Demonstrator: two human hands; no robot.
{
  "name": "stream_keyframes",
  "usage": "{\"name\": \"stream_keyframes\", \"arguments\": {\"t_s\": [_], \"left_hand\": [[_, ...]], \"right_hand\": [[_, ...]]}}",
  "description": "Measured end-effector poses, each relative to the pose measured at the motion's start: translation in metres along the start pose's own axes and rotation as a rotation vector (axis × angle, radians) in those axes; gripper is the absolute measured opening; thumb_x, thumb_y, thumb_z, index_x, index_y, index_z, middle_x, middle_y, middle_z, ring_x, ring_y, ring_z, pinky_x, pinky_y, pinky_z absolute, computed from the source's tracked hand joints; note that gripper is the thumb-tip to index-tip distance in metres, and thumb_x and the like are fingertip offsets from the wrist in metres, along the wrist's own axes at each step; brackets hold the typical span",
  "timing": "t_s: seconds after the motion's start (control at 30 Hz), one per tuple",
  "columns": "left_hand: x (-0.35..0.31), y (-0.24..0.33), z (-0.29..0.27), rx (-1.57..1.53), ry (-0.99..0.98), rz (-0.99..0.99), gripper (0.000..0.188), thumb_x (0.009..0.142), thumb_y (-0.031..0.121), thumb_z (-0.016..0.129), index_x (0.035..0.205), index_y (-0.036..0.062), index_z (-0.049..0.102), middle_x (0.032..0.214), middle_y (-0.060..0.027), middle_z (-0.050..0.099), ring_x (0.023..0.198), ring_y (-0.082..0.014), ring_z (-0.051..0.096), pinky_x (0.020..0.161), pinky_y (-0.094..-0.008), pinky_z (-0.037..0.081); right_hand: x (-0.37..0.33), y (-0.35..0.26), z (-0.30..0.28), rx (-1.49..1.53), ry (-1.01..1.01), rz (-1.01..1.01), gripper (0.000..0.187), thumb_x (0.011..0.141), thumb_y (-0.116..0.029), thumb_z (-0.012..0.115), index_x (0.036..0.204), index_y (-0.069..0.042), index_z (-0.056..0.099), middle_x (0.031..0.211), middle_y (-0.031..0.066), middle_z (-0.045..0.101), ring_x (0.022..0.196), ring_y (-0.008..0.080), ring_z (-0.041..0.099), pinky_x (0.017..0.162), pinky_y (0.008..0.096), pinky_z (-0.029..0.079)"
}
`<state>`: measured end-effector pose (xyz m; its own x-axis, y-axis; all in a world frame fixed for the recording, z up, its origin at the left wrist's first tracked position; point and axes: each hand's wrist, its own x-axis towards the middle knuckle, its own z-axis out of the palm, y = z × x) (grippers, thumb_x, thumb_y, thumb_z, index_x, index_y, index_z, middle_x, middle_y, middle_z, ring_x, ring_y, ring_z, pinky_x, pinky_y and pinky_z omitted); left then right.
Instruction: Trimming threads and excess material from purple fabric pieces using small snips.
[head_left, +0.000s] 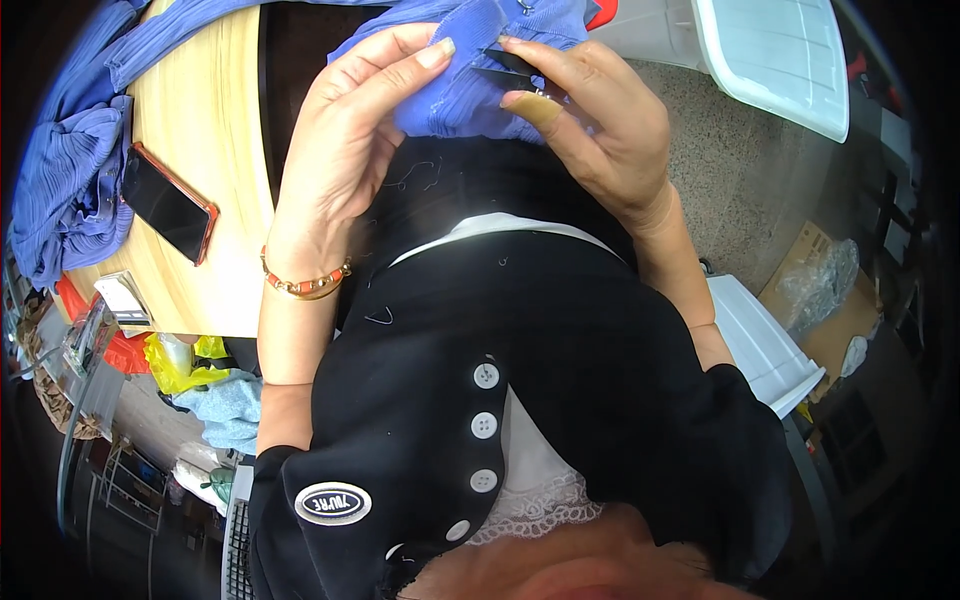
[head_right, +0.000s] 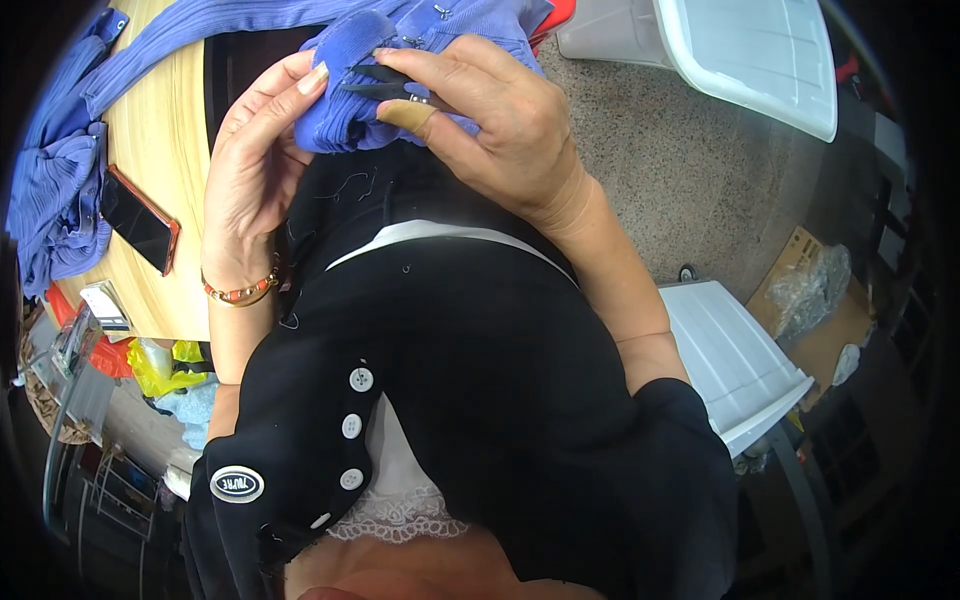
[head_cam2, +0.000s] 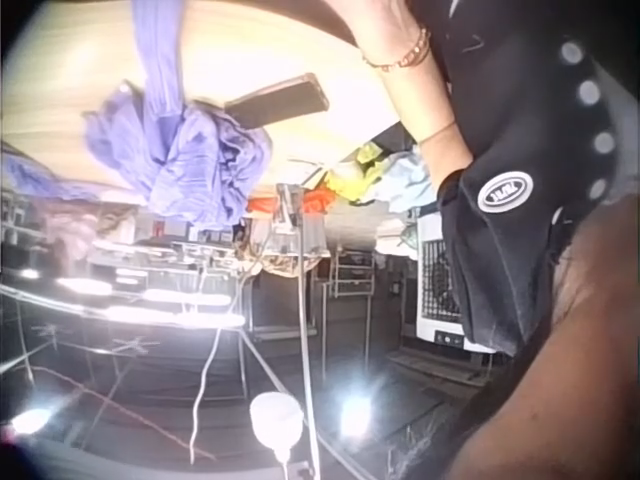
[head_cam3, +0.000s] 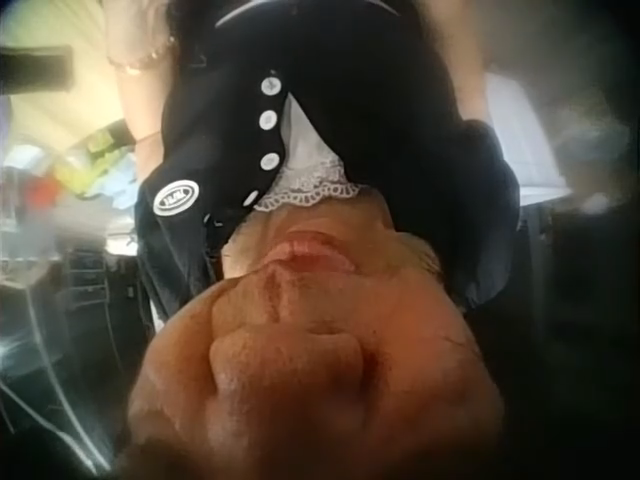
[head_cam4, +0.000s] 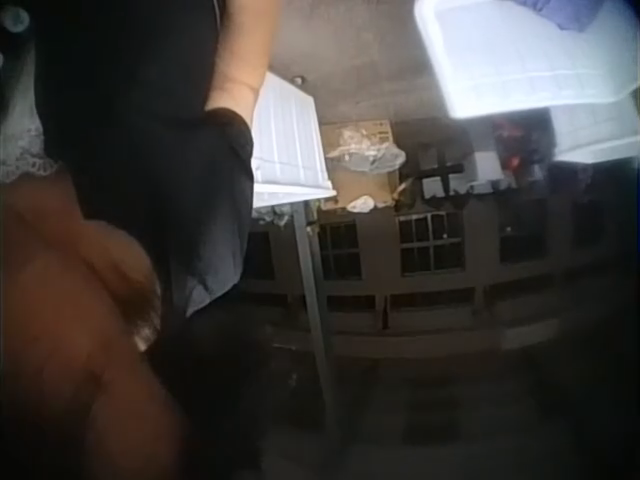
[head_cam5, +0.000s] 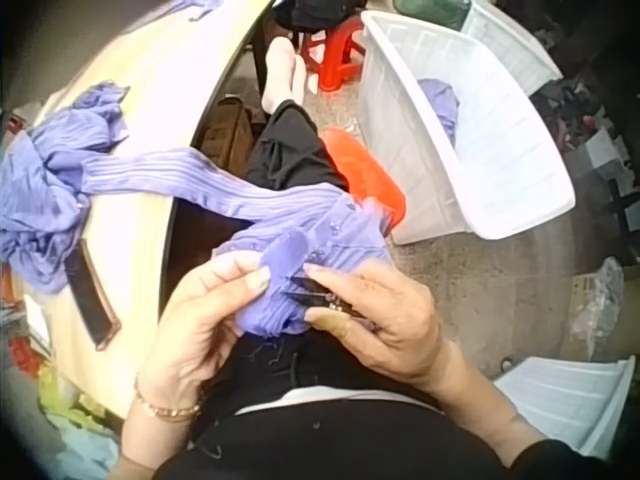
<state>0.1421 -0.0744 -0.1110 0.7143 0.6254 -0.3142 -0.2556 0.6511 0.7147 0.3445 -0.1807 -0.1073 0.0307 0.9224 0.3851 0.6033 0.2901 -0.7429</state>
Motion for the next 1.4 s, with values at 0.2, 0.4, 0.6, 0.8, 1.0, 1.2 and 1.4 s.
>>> {"name": "stream_keyframes", "arguments": {"t_s": [0.2, 0.4, 0.6, 0.8, 1.0, 1.2, 1.4], "left_hand": [[0.001, 0.001, -0.001, 0.032, 0.02, -0.024, 0.022, 0.097, 0.012, 0.069, 0.116, 0.0024, 0.073, 0.104, -0.0065, 0.075, 0.095, -0.0118, 0.072, 0.085, -0.0222, 0.055], [0.002, -0.003, 0.002, 0.119, 0.069, 0.035, 0.021, 0.096, 0.013, 0.071, 0.114, 0.0038, 0.074, 0.102, -0.004, 0.075, 0.091, -0.0098, 0.071, 0.082, -0.0185, 0.053], [0.003, -0.004, 0.005, 0.184, 0.074, 0.061, 0.026, 0.099, 0.015, 0.067, 0.121, 0.0031, 0.068, 0.104, -0.0052, 0.074, 0.084, -0.0041, 0.07, 0.075, -0.0151, 0.055], [0.004, -0.006, -0.002, 0.176, 0.121, 0.016, 0.025, 0.099, 0.016, 0.067, 0.121, 0.0035, 0.068, 0.104, -0.0053, 0.074, 0.086, -0.0043, 0.071, 0.075, -0.0155, 0.055], [0.003, -0.008, -0.002, 0.212, 0.169, 0.06, 0.026, 0.098, 0.015, 0.068, 0.121, 0.0028, 0.069, 0.104, -0.0061, 0.074, 0.089, -0.0062, 0.071, 0.078, -0.0171, 0.057], [0.004, -0.009, -0.002, 0.215, 0.173, 0.056, 0.026, 0.098, 0.014, 0.068, 0.121, 0.0023, 0.069, 0.104, -0.0064, 0.074, 0.09, -0.0067, 0.071, 0.079, -0.0182, 0.057], [0.004, -0.01, 0.0, 0.203, 0.196, 0.068, 0.026, 0.098, 0.015, 0.068, 0.121, 0.0021, 0.069, 0.105, -0.0066, 0.074, 0.089, -0.0073, 0.072, 0.079, -0.0187, 0.058]], "right_hand": [[0.002, 0.001, -0.002, 0.033, -0.025, 0.023, 0.035, 0.087, -0.008, 0.078, 0.121, -0.003, 0.072, 0.081, 0.0033, 0.058, 0.068, 0.0109, 0.052, 0.06, 0.0241, 0.041], [0.004, 0.005, -0.002, 0.044, -0.011, 0.005, 0.031, 0.088, -0.008, 0.077, 0.118, -0.003, 0.073, 0.077, 0.0032, 0.057, 0.065, 0.0106, 0.051, 0.059, 0.024, 0.041], [0.002, 0.004, -0.001, -0.084, 0.058, -0.045, 0.037, 0.08, -0.014, 0.083, 0.114, -0.006, 0.074, 0.077, 0.0052, 0.063, 0.061, 0.0149, 0.058, 0.055, 0.0281, 0.046], [0.0, 0.005, 0.002, -0.169, 0.068, -0.099, 0.042, 0.078, -0.016, 0.084, 0.118, -0.009, 0.073, 0.08, 0.0039, 0.064, 0.06, 0.0142, 0.059, 0.054, 0.0273, 0.048], [-0.001, -0.002, 0.0, -0.18, 0.013, -0.051, 0.044, 0.081, -0.008, 0.082, 0.123, -0.004, 0.072, 0.08, 0.0055, 0.06, 0.067, 0.0139, 0.056, 0.06, 0.0258, 0.046], [-0.002, -0.001, 0.0, -0.174, 0.007, -0.059, 0.043, 0.081, -0.007, 0.082, 0.122, -0.004, 0.072, 0.08, 0.0055, 0.059, 0.066, 0.014, 0.056, 0.06, 0.026, 0.047], [-0.001, 0.0, 0.001, -0.166, 0.014, -0.088, 0.043, 0.08, -0.007, 0.082, 0.122, -0.004, 0.072, 0.08, 0.0053, 0.059, 0.066, 0.0133, 0.056, 0.06, 0.0257, 0.047]]}}
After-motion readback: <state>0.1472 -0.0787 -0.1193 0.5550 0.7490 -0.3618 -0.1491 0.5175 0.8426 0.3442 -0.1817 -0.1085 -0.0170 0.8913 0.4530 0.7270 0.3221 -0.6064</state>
